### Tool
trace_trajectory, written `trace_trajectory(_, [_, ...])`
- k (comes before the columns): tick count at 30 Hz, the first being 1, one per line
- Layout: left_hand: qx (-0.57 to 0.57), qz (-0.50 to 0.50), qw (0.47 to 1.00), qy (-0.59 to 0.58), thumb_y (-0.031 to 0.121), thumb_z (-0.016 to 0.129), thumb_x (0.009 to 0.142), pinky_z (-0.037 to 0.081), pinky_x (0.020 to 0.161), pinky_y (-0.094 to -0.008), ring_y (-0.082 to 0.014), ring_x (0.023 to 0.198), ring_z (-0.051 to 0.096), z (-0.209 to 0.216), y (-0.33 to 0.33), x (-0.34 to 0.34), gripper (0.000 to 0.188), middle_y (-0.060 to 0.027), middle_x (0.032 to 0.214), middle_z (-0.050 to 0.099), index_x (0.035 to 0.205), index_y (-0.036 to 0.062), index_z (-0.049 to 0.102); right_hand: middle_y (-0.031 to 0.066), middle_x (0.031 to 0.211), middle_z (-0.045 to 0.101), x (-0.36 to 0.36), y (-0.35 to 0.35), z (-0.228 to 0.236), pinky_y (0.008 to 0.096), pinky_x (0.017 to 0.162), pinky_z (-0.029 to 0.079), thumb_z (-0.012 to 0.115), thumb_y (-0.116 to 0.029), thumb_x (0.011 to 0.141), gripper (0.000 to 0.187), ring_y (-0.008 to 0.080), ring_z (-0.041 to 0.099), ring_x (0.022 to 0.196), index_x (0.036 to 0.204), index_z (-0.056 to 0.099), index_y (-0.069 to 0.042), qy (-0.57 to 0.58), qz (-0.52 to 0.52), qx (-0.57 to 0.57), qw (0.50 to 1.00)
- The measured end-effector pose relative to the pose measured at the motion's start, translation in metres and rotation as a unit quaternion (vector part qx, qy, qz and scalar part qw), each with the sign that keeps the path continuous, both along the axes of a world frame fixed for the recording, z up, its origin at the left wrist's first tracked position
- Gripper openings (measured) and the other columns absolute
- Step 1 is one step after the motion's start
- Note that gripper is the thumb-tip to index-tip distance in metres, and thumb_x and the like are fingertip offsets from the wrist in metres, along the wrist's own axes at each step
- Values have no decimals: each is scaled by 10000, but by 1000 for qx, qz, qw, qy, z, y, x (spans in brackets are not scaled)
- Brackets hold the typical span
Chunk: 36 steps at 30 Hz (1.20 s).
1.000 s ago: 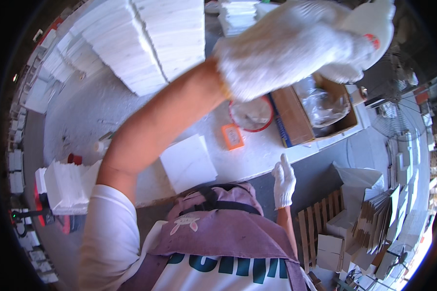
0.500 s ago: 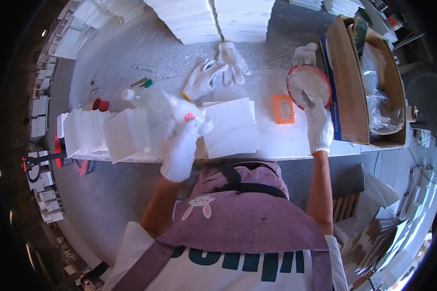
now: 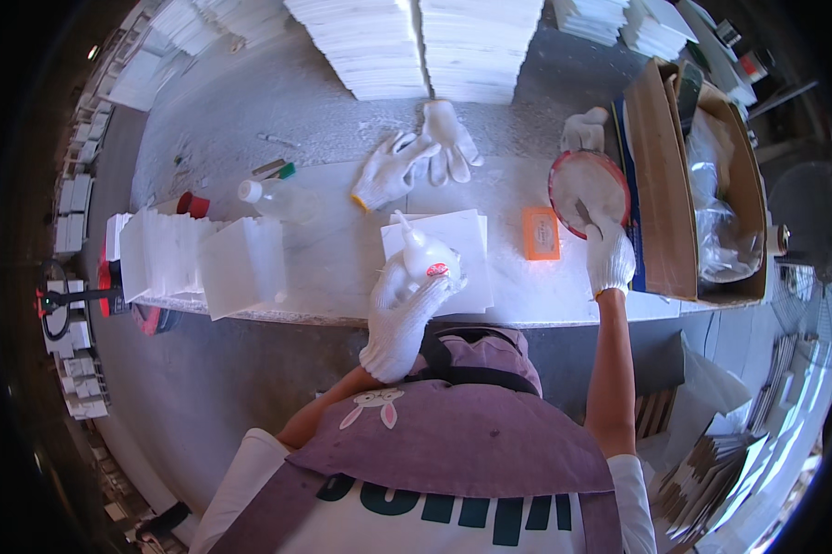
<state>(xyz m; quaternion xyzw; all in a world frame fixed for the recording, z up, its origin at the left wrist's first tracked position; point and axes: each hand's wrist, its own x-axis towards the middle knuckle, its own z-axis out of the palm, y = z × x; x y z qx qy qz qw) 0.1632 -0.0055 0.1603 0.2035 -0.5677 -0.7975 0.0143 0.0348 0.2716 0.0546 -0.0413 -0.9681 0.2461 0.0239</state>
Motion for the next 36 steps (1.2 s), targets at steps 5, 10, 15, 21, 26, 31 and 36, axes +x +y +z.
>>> trace_trajectory(5, [-28, -8, 1000, -11, 6, 624, 922, 532, 925, -301, -170, 1066, 623, -3, -1, -1, 377, -121, 1174, 618, 1280, -9, 505, 180, 1020, 712, 15, 8, 18, 405, 833, 528, 558, -205, 930, 259, 326, 680, 921, 1066, 733, -70, 50, -75, -103, 991])
trace_trajectory(10, [-17, -17, 999, -24, 2, 618, 921, 526, 927, -307, -168, 1068, 617, -2, 3, -4, 379, -118, 1179, 616, 1282, -10, 503, 137, 1008, 713, 17, 5, 6, 335, 764, 501, 574, -155, 925, 257, 247, 633, 841, 1108, 725, -57, -6, -85, -194, 977])
trace_trajectory(15, [-23, -12, 1000, -15, -8, 618, 913, 526, 929, -319, -178, 1077, 613, -5, 5, -2, 383, -124, 1182, 619, 1279, -14, 504, 64, 884, 703, 15, 6, -26, 257, 571, 442, 577, -112, 920, 255, 101, 518, 627, 1119, 718, -35, 27, -64, -210, 975])
trace_trajectory(21, [-11, -1, 1000, -16, -7, 618, 911, 525, 931, -325, -186, 1071, 616, -2, 6, -2, 378, -129, 1176, 620, 1272, -16, 508, 44, 854, 675, 13, 0, -23, 243, 559, 417, 595, -116, 912, 241, 92, 480, 623, 1099, 722, -33, -18, -77, -280, 957])
trace_trajectory(26, [-23, 10, 1000, -11, 5, 619, 914, 523, 935, -332, -186, 1074, 611, -3, 6, -1, 370, -130, 1178, 617, 1266, -21, 507, 26, 797, 624, 10, -2, -20, 232, 546, 398, 610, -110, 906, 240, 78, 466, 627, 1101, 721, -23, -41, -96, -330, 938])
trace_trajectory(31, [-41, 15, 999, 2, 18, 600, 934, 516, 944, -334, -189, 1076, 611, -5, 0, 1, 349, -131, 1187, 613, 1267, -17, 503, 6, 790, 598, 10, 2, -18, 218, 549, 391, 608, -102, 909, 250, 66, 469, 635, 1115, 712, -4, -57, -118, -397, 908])
trace_trajectory(36, [-19, 68, 998, 2, 27, 547, 950, 501, 971, -342, -205, 1074, 603, -10, -15, 2, 366, -141, 1208, 582, 1306, -28, 479, 49, 802, 631, 25, -4, -1, 236, 580, 442, 612, -101, 910, 293, 87, 528, 662, 1165, 690, 20, -43, -130, -453, 881])
